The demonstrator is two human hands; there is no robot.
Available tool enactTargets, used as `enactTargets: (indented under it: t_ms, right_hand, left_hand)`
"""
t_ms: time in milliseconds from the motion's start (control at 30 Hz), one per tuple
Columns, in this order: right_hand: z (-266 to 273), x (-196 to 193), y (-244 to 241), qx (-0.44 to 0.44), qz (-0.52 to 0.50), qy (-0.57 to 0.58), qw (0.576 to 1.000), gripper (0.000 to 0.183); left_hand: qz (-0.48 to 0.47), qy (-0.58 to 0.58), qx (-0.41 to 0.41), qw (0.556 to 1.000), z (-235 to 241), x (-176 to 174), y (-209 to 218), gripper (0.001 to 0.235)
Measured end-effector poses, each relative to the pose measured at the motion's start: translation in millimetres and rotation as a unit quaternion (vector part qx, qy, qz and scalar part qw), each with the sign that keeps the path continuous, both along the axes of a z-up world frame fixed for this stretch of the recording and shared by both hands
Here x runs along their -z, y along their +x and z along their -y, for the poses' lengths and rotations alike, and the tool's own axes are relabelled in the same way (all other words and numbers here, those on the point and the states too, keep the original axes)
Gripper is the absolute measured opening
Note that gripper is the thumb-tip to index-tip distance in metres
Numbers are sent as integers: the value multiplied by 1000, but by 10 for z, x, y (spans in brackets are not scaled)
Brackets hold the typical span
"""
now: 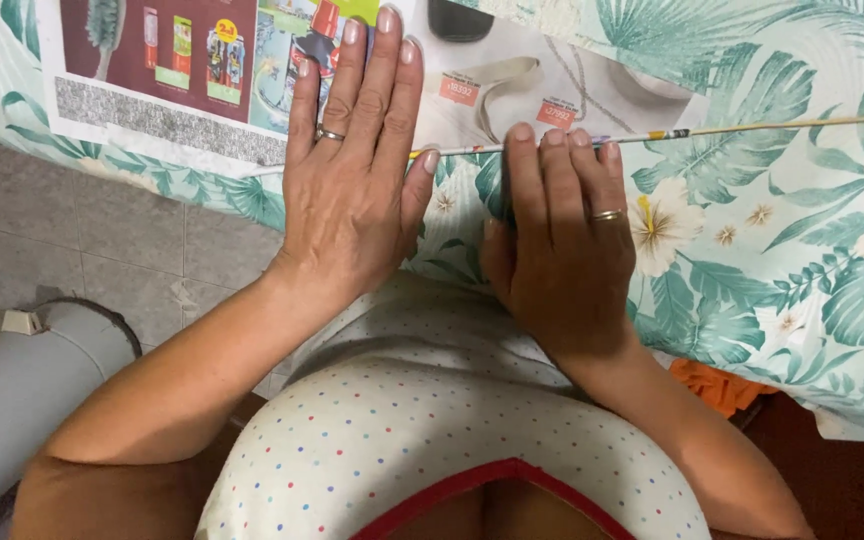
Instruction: Rolling magazine paper strips into thin tubes using a wooden stick and folding pages for a craft project.
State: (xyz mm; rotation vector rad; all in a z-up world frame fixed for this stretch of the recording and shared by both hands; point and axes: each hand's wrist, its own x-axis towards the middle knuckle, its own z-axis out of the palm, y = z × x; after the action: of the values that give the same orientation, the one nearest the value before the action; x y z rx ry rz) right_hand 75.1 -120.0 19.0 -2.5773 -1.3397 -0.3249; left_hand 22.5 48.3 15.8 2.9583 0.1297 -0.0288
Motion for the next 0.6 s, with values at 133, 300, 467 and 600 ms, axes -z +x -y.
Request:
enactTargets:
  t_ms: [133,300,467,600]
  right_hand:
    - [-17,25,33,0,-23,8,1000,40]
    - [-18,22,74,1,-70,3,998,32]
    - [-40,-74,121,22,-68,-12,997,30]
    - [-94,-128,168,-3,-63,7,998,30]
  left_hand:
    - [8,6,-3,1000,-46,24,25,53]
    - [-15,7,7,1000,-115,22,61,56]
    - [-22,-48,30,998,-158,-25,73,51]
    - [61,-84,39,994,-163,62,42,38]
